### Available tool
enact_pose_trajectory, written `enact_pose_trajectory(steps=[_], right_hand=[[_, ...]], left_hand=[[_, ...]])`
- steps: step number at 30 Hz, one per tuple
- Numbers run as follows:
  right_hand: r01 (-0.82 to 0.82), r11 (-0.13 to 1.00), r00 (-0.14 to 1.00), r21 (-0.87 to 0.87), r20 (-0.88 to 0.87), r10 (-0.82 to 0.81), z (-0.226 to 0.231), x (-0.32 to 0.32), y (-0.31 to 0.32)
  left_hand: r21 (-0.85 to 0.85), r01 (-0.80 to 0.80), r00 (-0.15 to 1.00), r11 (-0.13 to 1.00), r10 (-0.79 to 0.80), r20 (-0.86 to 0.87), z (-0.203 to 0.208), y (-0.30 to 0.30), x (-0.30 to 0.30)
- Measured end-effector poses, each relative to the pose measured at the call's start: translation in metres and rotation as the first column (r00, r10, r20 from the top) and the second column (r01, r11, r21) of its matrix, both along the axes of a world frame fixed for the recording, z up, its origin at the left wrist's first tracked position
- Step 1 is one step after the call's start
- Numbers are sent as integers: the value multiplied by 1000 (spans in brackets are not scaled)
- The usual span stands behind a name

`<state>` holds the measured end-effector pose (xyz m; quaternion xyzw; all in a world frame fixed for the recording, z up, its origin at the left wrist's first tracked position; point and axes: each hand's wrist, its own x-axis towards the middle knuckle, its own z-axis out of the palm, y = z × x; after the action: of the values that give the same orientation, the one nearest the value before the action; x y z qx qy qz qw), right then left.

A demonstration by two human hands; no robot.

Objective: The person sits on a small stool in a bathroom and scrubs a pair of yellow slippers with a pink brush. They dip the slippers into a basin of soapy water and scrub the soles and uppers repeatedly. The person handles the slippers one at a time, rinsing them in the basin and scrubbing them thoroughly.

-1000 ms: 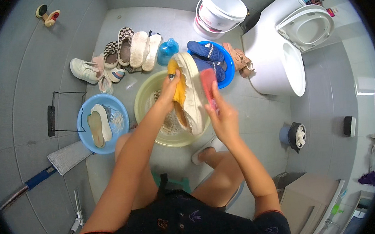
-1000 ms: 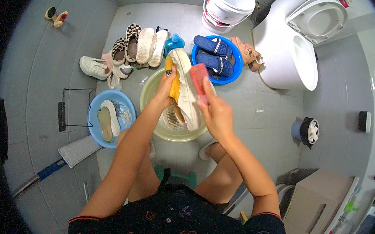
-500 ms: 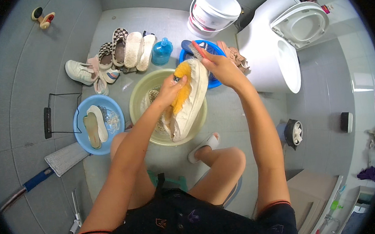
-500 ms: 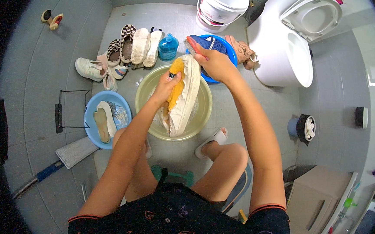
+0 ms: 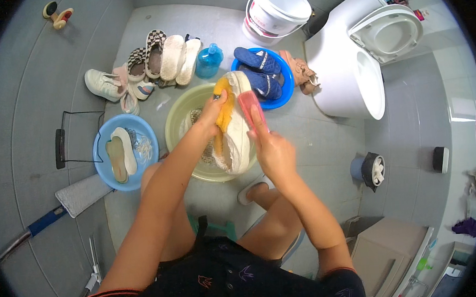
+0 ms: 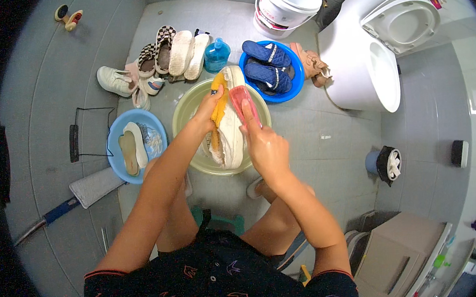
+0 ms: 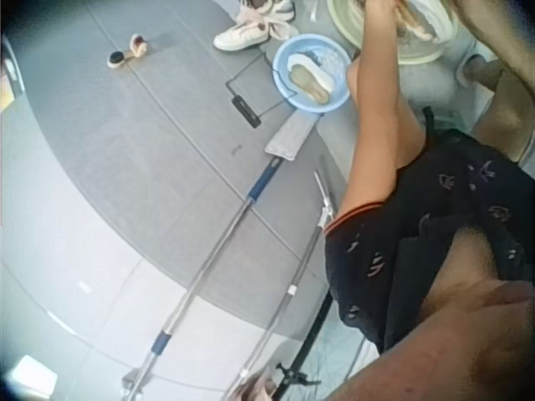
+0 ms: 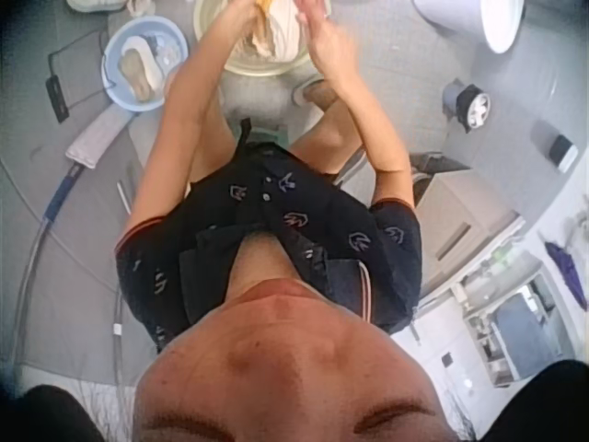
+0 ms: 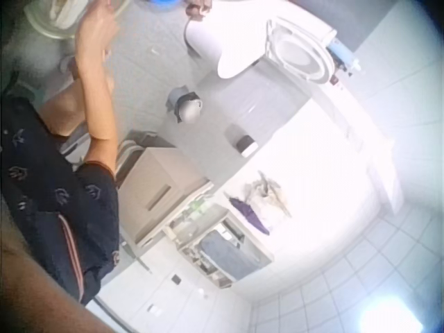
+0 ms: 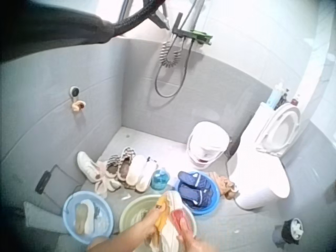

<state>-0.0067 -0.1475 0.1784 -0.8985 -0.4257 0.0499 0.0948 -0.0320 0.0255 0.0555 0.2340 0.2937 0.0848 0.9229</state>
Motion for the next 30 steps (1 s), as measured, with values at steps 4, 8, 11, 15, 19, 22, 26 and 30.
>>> enact_pose_trajectory(steps=[4, 8, 11, 15, 19, 22, 26, 30], right_hand=[[-14, 999, 997, -53, -83, 9, -1, -27, -18], [-96, 995, 987, -33, -136, 91, 0, -45, -44], [-63, 997, 982, -52, -179, 53, 0, -32, -31], [61, 996, 995, 67, -89, -55, -13, 35, 23], [-24, 999, 981, -46, -191, 15, 3, 2, 5], [-102, 993, 961, -53, -263, 85, 18, -28, -27], [-27, 998, 984, -48, -178, 18, 19, -15, 3], [41, 995, 991, 90, -129, -29, 9, 12, 19]], left_hand=[[-118, -12, 996, 993, 1, -88, -51, 12, 6], [-228, -73, 990, 971, 43, -135, -67, 21, 10], [-206, -74, 986, 976, 40, -165, -70, 16, 7], [-121, 32, 995, 992, -43, -91, -83, -16, 19], [-306, -123, 985, 944, 78, -156, -100, 5, 18], [-289, -248, 962, 925, 199, -187, -106, 36, 14], [-307, -191, 975, 932, 144, -169, -129, 38, 17], [-273, -328, 943, 904, 293, -160, -117, 28, 17]])
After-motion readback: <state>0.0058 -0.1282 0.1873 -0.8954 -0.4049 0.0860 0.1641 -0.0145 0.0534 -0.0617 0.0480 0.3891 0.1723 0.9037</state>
